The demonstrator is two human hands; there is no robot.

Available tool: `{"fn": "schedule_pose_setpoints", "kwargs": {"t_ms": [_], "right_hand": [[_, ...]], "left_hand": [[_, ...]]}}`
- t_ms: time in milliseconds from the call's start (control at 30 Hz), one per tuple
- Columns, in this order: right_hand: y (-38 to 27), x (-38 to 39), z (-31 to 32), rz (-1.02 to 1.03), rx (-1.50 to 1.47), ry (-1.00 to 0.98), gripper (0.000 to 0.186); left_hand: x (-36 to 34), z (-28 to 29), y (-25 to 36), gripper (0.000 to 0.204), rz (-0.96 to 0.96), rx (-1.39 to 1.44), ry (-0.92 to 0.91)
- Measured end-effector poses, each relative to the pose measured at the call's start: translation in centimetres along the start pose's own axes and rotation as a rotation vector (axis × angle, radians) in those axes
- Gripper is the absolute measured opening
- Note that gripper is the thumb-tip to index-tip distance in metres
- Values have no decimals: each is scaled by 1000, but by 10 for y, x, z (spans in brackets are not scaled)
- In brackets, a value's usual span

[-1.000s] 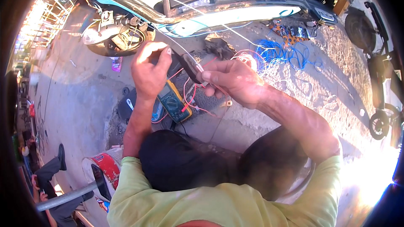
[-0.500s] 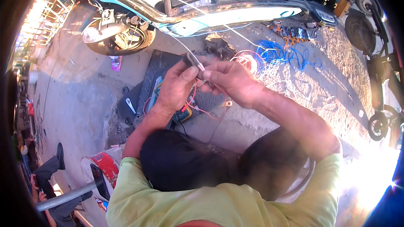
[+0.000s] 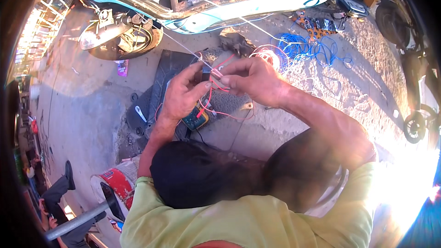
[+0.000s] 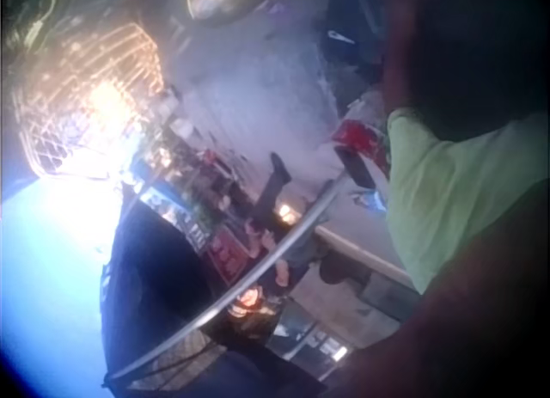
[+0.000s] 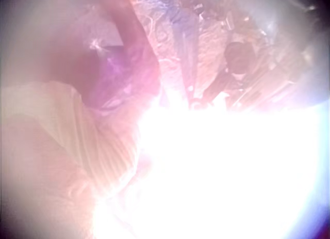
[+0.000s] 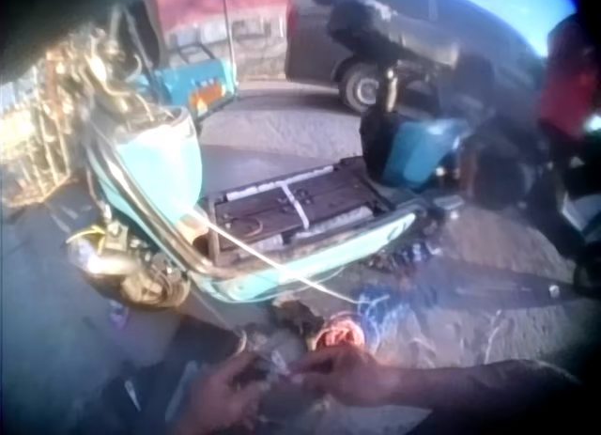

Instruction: The person works on the electrical wiring of a scooter by stripping wire ends, twisting wires together, and securing them with electrical tape while using a multimeter.

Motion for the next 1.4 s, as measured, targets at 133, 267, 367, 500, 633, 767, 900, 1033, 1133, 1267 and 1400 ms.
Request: {"fn": "schedule_pose_setpoints", "kwargs": {"t_ms": [133, 267, 367, 500, 633, 767, 900, 1033, 1133, 1267, 1400], "right_hand": [[-4, 2, -3, 6, -108, -12, 24], [2, 1, -5, -11, -151, -28, 29], [2, 0, -4, -63, -108, 14, 36], [0, 0, -5, -132, -110, 38, 37], [3, -1, -6, -159, -126, 87, 40], [1, -2, -8, -114, -112, 78, 35], [3, -2, -11, -34, -98, 96, 29], [0, -4, -12, 65, -86, 72, 25], [-2, -4, -13, 115, -96, 73, 23], [3, -9, -9, 155, 14, 116, 18], [6, -12, -2, 127, 202, 164, 18]], "left_hand": [[4, -2, 7, 53, 40, -109, -44], [4, -9, -1, 53, 22, -89, -148], [4, -12, -2, 56, -22, -140, -155], [4, -10, 4, 41, -40, -207, -188], [3, -9, 3, 40, -11, -247, -189], [4, -7, 12, 42, -63, -259, -190], [2, -3, 7, 44, -22, -288, -225], [4, -4, 18, 45, -23, -263, -205], [3, -4, 19, 45, -3, -244, -193], [6, -8, 15, 40, 54, -142, -138], [4, -10, 6, 26, 52, 62, 3]]}}
Point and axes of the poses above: each hand's wrist, its own x-axis away from the middle knuckle, its own z-axis out of the back of the hand, y = z × x, the point moved 3 cm from there along -x, towards the middle knuckle, and after that the axes turned 8 degrees about z, right-handed, at the moved point
